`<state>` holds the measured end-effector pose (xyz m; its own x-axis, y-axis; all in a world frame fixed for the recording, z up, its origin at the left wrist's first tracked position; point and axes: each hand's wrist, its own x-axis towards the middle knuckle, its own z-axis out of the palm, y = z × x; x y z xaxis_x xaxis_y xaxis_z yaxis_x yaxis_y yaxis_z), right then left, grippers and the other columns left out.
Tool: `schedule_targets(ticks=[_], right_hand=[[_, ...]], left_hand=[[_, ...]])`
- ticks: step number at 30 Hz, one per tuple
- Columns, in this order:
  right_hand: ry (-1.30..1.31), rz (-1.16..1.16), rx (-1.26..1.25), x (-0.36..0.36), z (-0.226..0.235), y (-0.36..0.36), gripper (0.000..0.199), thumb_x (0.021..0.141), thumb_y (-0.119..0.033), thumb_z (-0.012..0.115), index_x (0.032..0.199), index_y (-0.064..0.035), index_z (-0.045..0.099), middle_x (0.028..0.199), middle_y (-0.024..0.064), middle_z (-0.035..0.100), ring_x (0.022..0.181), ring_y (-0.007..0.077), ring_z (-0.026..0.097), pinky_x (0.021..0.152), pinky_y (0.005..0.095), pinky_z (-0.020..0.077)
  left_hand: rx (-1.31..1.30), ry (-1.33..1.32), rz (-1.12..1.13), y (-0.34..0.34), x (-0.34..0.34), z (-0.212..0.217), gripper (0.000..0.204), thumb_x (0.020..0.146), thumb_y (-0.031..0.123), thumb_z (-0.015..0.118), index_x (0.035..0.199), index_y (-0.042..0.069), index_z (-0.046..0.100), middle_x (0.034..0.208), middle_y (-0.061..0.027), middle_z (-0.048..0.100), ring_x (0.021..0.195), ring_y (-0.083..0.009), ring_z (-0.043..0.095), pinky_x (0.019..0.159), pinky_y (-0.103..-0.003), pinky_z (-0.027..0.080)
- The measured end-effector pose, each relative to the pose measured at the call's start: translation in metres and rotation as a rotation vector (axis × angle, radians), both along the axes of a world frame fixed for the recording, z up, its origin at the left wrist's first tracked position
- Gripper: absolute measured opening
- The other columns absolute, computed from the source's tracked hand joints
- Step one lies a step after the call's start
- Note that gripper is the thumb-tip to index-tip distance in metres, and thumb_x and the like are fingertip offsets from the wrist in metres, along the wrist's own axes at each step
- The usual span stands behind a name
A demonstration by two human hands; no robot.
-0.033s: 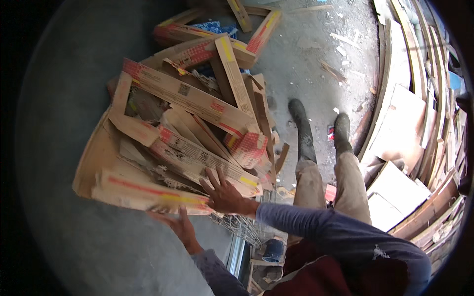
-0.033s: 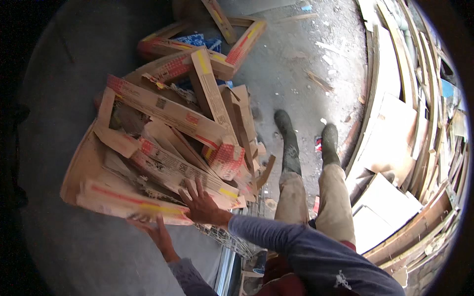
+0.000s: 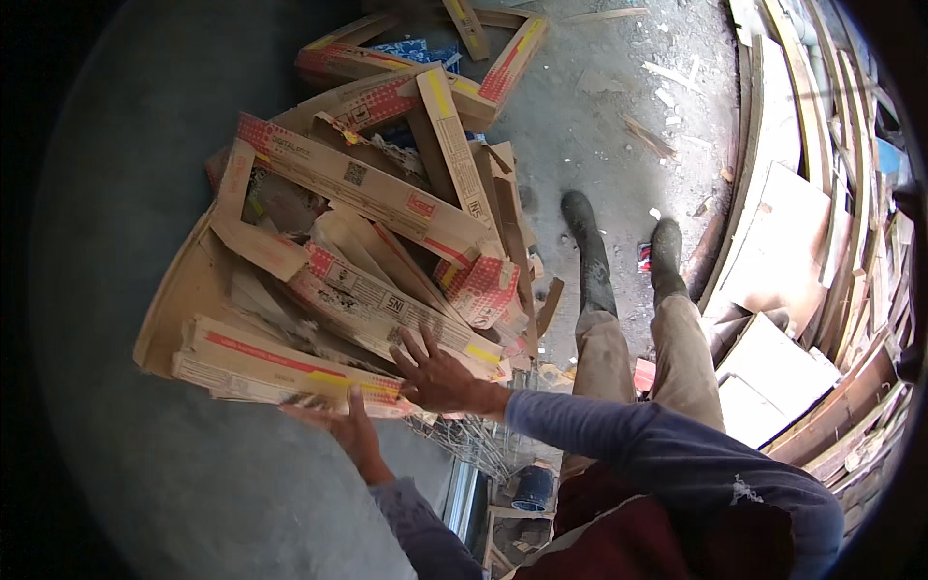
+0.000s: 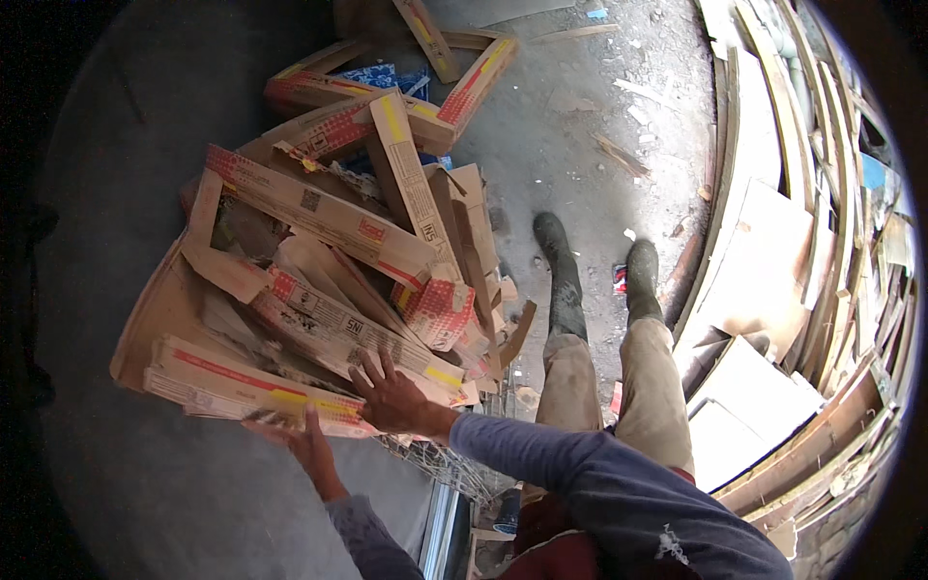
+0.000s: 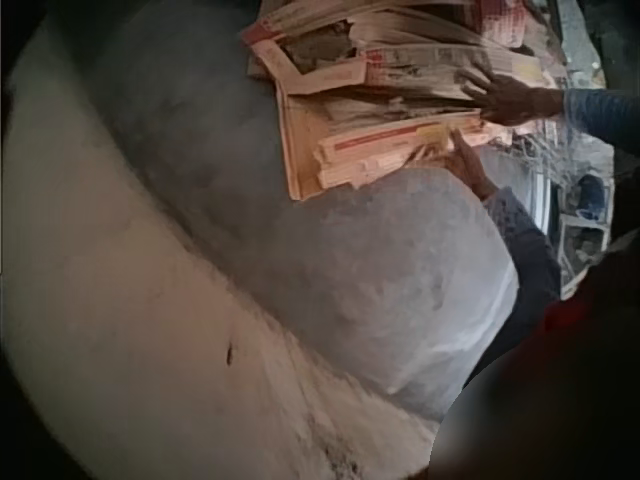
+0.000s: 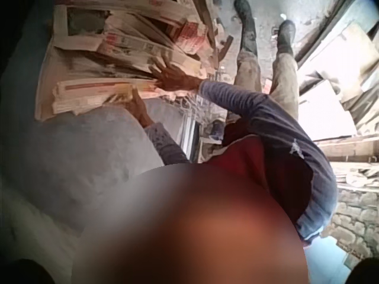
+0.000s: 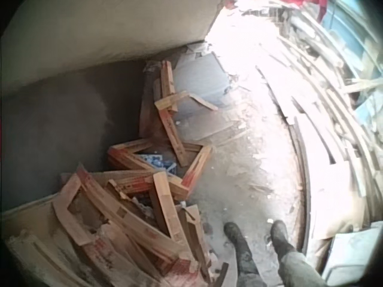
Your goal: The person gathers and stacks metal rods and then collects and stacks cardboard pieces in a cluttered indoor area. The person handles the items by hand, moving them from scattered positions into organized piles.
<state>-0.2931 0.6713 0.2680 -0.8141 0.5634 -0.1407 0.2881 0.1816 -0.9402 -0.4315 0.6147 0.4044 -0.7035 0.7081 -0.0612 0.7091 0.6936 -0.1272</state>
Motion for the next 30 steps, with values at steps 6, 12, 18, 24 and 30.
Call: schedule_targets(ticks=[6, 12, 18, 24, 30], right_hand=[[0.070, -0.552, -0.046, 0.081, -0.054, 0.050, 0.053, 0.094, -0.033, 0.072, 0.134, -0.0018, 0.058, 0.135, 0.0205, 0.057, 0.128, 0.0425, 0.053, 0.112, 0.0512, 0.0423], [0.184, -0.736, -1.190, 0.071, -0.164, 0.072, 0.094, 0.095, -0.046, 0.071, 0.159, 0.0033, 0.024, 0.161, 0.0304, 0.029, 0.151, 0.0450, 0.028, 0.123, 0.0530, 0.0248], [-0.181, -0.740, -0.640, -0.010, -0.077, -0.020, 0.117, 0.090, -0.047, 0.072, 0.164, 0.0020, -0.004, 0.169, 0.0324, 0.002, 0.158, 0.0483, 0.000, 0.128, 0.0548, 0.0103], [-0.440, -0.896, -0.906, -0.071, -0.155, 0.004, 0.109, 0.091, -0.030, 0.072, 0.168, -0.0135, -0.004, 0.172, 0.0243, -0.005, 0.159, 0.0464, -0.001, 0.121, 0.0691, 0.0113], [-0.028, -0.334, -0.860, 0.029, -0.195, 0.015, 0.110, 0.092, -0.030, 0.074, 0.166, -0.0016, -0.003, 0.171, 0.0274, 0.006, 0.160, 0.0378, 0.011, 0.126, 0.0483, 0.0186]], left_hand=[[0.016, -0.065, 0.005, 0.065, -0.048, -0.106, 0.143, 0.079, 0.063, 0.082, 0.162, -0.004, -0.015, 0.167, -0.0361, -0.010, 0.156, -0.0514, -0.003, 0.127, -0.058, 0.009], [-0.177, -0.005, 0.179, 0.050, -0.115, -0.142, 0.133, 0.083, 0.064, 0.077, 0.166, 0.010, -0.012, 0.169, -0.0306, -0.006, 0.157, -0.0491, 0.002, 0.125, -0.057, 0.015], [0.502, -0.610, 0.455, 0.047, -0.125, -0.084, 0.120, 0.088, 0.090, 0.041, 0.167, 0.010, 0.000, 0.169, -0.0215, 0.017, 0.150, -0.0429, 0.033, 0.120, -0.055, 0.036], [-0.301, 0.290, 0.474, 0.084, -0.145, -0.257, 0.123, 0.088, 0.085, 0.052, 0.166, 0.001, 0.008, 0.167, -0.0357, 0.013, 0.148, -0.0540, 0.031, 0.118, -0.061, 0.030], [-0.362, -0.302, 0.459, 0.096, -0.169, -0.252, 0.082, 0.103, 0.066, 0.042, 0.147, -0.003, 0.053, 0.142, -0.0399, 0.053, 0.136, -0.0508, 0.050, 0.113, -0.056, 0.034]])
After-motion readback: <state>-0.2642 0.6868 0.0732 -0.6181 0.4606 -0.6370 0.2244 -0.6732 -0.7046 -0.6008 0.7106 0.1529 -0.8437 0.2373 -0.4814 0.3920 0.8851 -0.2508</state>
